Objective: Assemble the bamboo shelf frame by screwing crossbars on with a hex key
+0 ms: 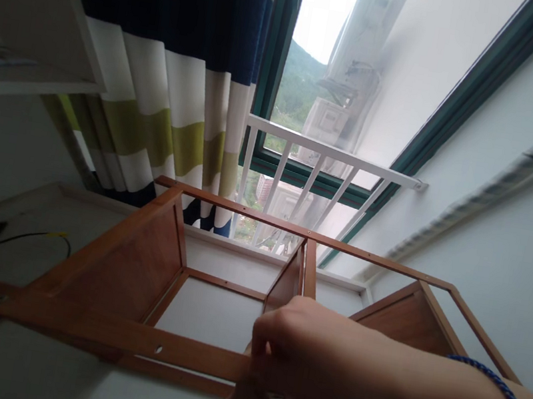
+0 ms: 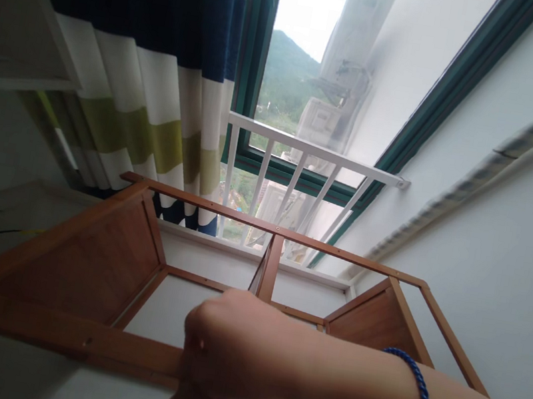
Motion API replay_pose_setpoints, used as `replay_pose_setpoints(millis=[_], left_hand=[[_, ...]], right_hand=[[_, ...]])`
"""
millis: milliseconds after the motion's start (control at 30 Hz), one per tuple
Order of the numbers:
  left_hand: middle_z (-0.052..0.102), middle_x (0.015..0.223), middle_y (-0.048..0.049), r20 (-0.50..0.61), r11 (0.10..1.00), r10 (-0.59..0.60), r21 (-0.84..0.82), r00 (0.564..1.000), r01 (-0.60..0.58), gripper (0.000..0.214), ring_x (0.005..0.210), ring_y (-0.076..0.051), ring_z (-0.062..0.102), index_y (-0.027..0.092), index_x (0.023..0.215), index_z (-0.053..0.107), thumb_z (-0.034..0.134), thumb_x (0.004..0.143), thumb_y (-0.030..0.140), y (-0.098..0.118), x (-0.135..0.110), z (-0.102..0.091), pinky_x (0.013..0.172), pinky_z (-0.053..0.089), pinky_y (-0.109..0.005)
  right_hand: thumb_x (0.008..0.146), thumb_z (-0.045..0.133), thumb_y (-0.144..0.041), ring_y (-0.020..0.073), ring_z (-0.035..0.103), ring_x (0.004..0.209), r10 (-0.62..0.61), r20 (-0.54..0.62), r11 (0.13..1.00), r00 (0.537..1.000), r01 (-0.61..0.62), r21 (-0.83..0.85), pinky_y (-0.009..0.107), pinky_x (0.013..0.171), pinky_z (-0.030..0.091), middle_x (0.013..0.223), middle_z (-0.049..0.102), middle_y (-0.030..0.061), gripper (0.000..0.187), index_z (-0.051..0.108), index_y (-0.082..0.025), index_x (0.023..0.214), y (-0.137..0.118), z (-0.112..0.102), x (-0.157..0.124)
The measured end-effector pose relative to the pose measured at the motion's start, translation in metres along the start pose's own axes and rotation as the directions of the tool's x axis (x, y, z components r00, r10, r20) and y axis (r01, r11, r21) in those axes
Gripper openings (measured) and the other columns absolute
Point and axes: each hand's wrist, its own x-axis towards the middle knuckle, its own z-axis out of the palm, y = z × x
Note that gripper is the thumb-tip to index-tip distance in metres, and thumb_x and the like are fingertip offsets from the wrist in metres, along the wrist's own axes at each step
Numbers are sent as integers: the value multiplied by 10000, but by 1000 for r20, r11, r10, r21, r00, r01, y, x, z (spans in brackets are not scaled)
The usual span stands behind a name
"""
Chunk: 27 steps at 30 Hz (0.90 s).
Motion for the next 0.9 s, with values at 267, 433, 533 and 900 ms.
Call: replay_pose_setpoints(millis=[267,433,533,900], left_hand=[[422,870,-11,-31,977,210,-27,977,-211,233,757,-147,529,241,818,561,715,660,314,3,4,-7,673,474,-290],[416,873,-3,3,966,234,110,972,-233,281,751,-118,482,248,849,575,720,659,395,4,5,-11,679,422,-238],[411,862,4,2,959,255,124,967,-253,269,748,-111,465,247,847,563,706,675,397,6,7,-10,669,405,-220],[396,855,-12,-6,970,235,69,972,-234,209,759,-139,419,236,871,552,518,804,430,10,5,-8,684,362,-245]], right_hand=[[802,531,-354,100,528,453,190,-40,797,981,-130,589,189,404,408,552,568,-19,202,508,-169,725,53,17,-12],[800,569,-408,63,416,487,277,-318,909,907,-140,392,168,437,313,540,490,-48,283,513,-169,660,61,37,-41],[863,495,-369,57,366,485,225,-462,970,858,-154,186,173,455,293,536,450,-55,295,485,-169,646,58,57,-58],[897,330,-83,133,542,514,-385,-657,760,648,-182,-624,235,458,403,597,559,14,230,558,-93,922,40,101,-86]])
